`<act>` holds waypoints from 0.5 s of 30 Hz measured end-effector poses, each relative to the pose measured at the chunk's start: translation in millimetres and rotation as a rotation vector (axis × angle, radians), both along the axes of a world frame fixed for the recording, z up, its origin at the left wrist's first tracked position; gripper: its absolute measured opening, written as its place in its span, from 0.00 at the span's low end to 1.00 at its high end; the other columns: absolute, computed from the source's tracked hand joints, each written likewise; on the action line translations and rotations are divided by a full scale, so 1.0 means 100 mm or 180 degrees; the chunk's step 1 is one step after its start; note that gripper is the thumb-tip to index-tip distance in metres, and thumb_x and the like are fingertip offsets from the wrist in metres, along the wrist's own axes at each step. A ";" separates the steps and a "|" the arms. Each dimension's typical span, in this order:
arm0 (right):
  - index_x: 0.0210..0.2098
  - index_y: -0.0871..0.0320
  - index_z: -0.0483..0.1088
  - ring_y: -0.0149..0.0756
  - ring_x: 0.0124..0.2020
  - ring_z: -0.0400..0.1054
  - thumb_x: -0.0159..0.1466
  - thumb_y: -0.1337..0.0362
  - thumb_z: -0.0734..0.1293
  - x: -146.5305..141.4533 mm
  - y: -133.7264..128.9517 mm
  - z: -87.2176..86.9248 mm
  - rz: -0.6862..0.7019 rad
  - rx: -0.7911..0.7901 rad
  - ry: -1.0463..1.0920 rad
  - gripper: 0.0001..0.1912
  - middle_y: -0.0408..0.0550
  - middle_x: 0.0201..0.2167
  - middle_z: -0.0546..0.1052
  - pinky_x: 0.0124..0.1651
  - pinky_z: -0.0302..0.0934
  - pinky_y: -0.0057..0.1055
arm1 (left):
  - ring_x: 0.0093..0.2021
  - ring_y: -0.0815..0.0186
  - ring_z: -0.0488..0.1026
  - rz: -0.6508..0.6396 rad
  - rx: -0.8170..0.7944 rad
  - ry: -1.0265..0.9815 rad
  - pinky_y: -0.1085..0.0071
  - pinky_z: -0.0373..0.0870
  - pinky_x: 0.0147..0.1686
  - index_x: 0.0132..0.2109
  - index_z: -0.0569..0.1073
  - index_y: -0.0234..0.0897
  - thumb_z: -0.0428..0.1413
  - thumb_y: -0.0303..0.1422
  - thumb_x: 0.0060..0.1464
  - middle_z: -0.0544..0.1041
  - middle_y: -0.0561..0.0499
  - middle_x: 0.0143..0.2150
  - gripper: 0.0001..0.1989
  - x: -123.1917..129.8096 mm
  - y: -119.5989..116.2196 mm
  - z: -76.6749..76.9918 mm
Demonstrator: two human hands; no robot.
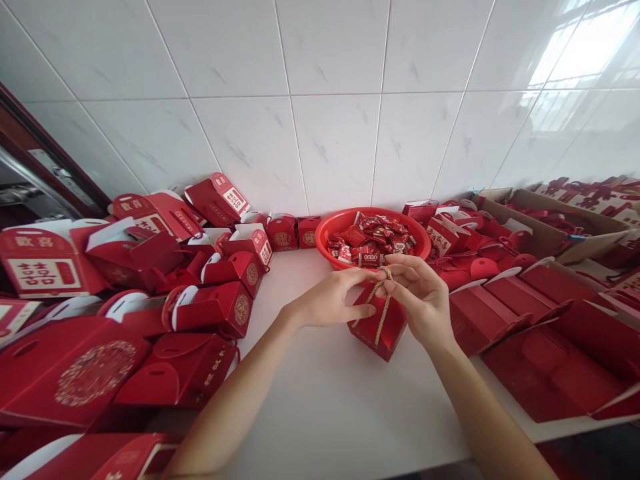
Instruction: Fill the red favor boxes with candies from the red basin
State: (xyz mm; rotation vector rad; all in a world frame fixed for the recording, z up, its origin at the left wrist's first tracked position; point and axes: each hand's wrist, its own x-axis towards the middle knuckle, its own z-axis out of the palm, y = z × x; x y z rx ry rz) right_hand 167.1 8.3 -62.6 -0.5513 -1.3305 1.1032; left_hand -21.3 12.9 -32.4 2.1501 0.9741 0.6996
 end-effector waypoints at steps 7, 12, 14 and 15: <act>0.44 0.53 0.74 0.33 0.26 0.72 0.60 0.58 0.73 0.02 0.00 -0.02 0.0275 -0.0072 -0.0169 0.14 0.45 0.33 0.77 0.31 0.72 0.34 | 0.48 0.61 0.74 -0.0292 0.0084 -0.0145 0.64 0.70 0.50 0.45 0.73 0.40 0.59 0.36 0.59 0.77 0.48 0.46 0.08 0.05 0.04 -0.05; 0.45 0.54 0.73 0.33 0.29 0.71 0.60 0.58 0.73 0.02 0.00 0.01 0.0508 -0.0052 -0.0389 0.15 0.45 0.33 0.77 0.33 0.70 0.34 | 0.41 0.62 0.73 -0.0124 -0.0062 0.0033 0.66 0.71 0.44 0.42 0.74 0.37 0.55 0.44 0.61 0.77 0.49 0.40 0.14 0.03 0.08 -0.07; 0.45 0.54 0.73 0.34 0.32 0.71 0.59 0.61 0.73 0.03 0.00 0.02 0.0567 0.0017 -0.0565 0.14 0.46 0.36 0.77 0.34 0.69 0.33 | 0.41 0.62 0.74 -0.0080 -0.0095 0.0056 0.67 0.70 0.42 0.43 0.75 0.38 0.55 0.46 0.61 0.78 0.48 0.40 0.16 0.02 0.08 -0.07; 0.45 0.54 0.73 0.35 0.33 0.71 0.59 0.63 0.72 0.04 0.00 0.02 0.0550 0.0084 -0.0711 0.14 0.46 0.36 0.77 0.35 0.68 0.33 | 0.41 0.61 0.74 -0.0061 -0.0117 0.0047 0.68 0.71 0.41 0.43 0.75 0.38 0.55 0.46 0.61 0.78 0.48 0.40 0.16 0.02 0.08 -0.07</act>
